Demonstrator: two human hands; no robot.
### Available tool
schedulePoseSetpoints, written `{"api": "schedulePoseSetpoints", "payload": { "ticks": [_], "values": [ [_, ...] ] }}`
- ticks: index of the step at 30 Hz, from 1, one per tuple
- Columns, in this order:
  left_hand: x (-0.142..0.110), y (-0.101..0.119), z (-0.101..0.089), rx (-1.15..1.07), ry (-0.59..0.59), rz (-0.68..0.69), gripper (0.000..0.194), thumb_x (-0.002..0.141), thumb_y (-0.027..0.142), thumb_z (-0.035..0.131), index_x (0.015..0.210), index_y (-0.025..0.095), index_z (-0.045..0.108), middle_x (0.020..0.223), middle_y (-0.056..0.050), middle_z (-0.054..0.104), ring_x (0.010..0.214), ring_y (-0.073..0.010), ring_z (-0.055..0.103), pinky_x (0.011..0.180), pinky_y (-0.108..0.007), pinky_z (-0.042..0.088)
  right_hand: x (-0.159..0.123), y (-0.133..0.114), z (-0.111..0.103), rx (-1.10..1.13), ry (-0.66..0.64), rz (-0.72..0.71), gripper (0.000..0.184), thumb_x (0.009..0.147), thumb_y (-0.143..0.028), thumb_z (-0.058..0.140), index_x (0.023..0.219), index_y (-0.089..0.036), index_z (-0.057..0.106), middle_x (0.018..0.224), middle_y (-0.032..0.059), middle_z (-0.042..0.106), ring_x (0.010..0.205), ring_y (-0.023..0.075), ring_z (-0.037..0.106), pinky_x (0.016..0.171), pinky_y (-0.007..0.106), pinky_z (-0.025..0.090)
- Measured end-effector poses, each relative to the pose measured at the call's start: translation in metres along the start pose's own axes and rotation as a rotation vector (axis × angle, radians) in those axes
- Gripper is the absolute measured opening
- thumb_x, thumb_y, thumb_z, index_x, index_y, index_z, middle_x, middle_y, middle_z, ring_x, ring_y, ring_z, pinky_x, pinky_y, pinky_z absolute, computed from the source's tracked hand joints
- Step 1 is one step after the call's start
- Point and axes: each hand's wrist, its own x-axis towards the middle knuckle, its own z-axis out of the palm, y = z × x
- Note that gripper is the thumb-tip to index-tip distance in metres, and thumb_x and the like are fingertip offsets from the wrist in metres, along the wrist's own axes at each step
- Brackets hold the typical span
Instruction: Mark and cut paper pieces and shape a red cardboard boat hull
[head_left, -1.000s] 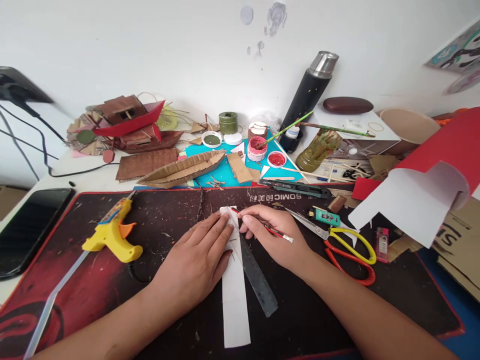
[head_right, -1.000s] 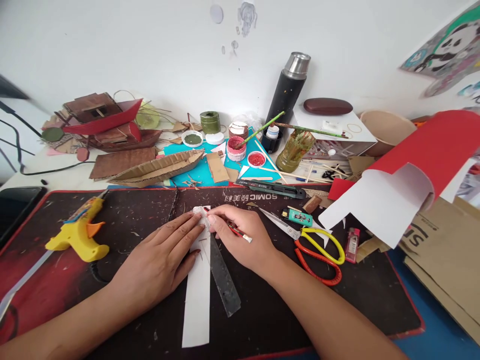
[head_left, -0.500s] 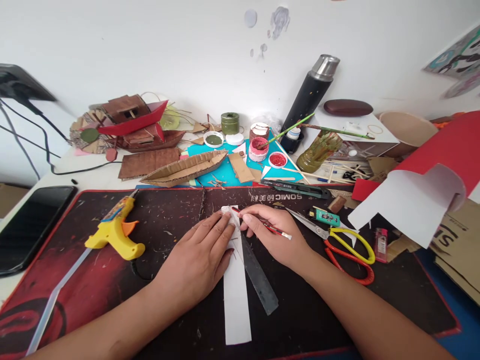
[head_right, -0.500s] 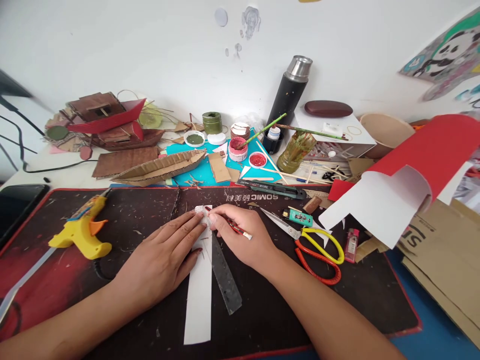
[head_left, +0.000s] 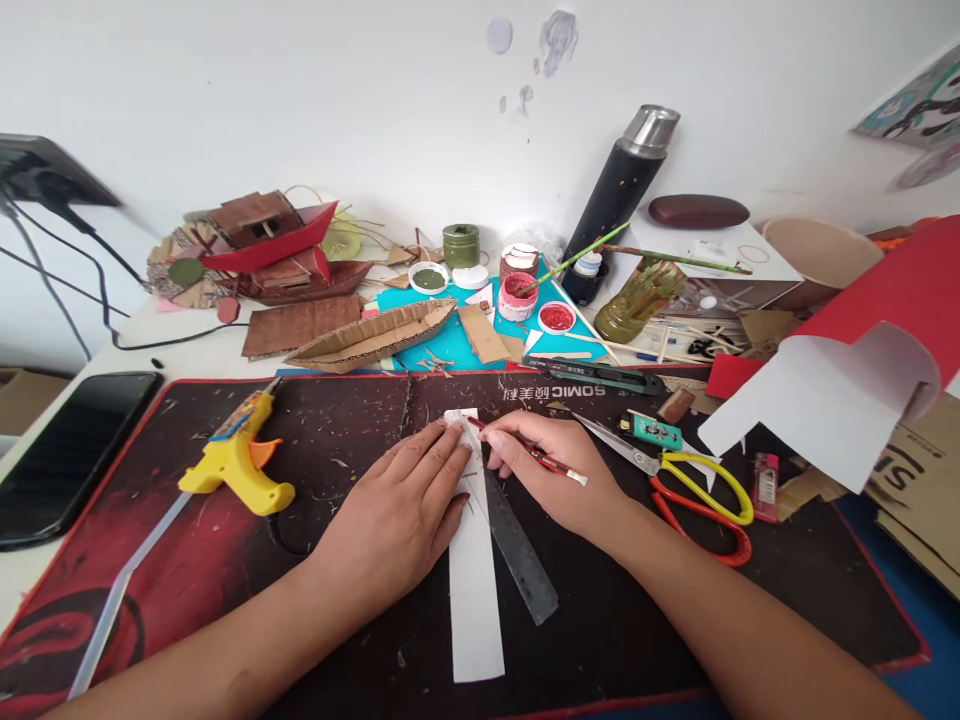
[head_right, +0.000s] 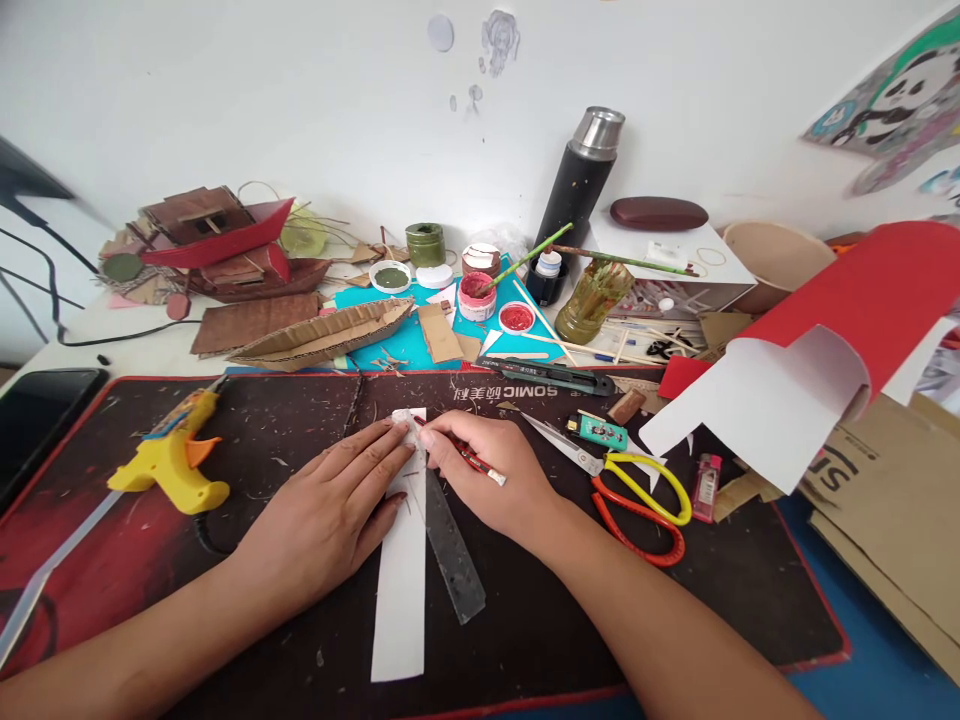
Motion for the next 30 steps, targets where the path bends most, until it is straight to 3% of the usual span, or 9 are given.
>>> {"api": "schedulePoseSetpoints", "payload": {
  "ticks": [8,15,23,30],
  "values": [
    [0.0,0.0,0.001,-0.011,-0.008,0.0,0.044,0.111,0.029,0.05,0.143,0.004,0.068,0.155,-0.019,0.066,0.141,-0.0375,0.065,0.11,-0.053,0.062,-0.007,-0.01,-0.009,-0.124,-0.017,-0.044,0.042,0.111,-0.037,0.057,0.073,-0.021,0.064,0.067,-0.0033,0.067,0.062,0.0124,0.061,0.063,0.027,0.043],
    [-0.002,0.0,0.002,-0.043,-0.005,-0.01,0.043,0.111,0.029,0.05,0.142,0.006,0.068,0.156,-0.019,0.065,0.144,-0.0362,0.063,0.112,-0.053,0.06,-0.014,-0.009,-0.012,-0.178,-0.021,-0.064,0.046,0.112,-0.04,0.056,0.07,-0.021,0.061,0.062,-0.0044,0.061,0.057,0.0109,0.055,0.058,0.027,0.037],
    [0.0,-0.001,0.001,-0.018,0.001,0.005,0.041,0.112,0.029,0.049,0.142,0.006,0.066,0.155,-0.019,0.066,0.143,-0.0353,0.062,0.112,-0.05,0.057,-0.016,-0.013,-0.015,-0.131,0.043,-0.119,0.045,0.112,-0.041,0.057,0.074,-0.02,0.069,0.06,-0.0032,0.064,0.055,0.0115,0.058,0.059,0.027,0.041],
    [0.001,0.004,-0.008,0.102,0.036,0.06,0.035,0.108,0.023,0.057,0.14,0.014,0.069,0.121,-0.014,0.078,0.11,-0.0334,0.072,0.09,-0.047,0.057,-0.013,-0.016,-0.019,-0.025,0.097,-0.088,0.043,0.112,-0.048,0.057,0.082,-0.022,0.073,0.062,-0.0024,0.069,0.058,0.0139,0.065,0.061,0.026,0.049]
  ]
}}
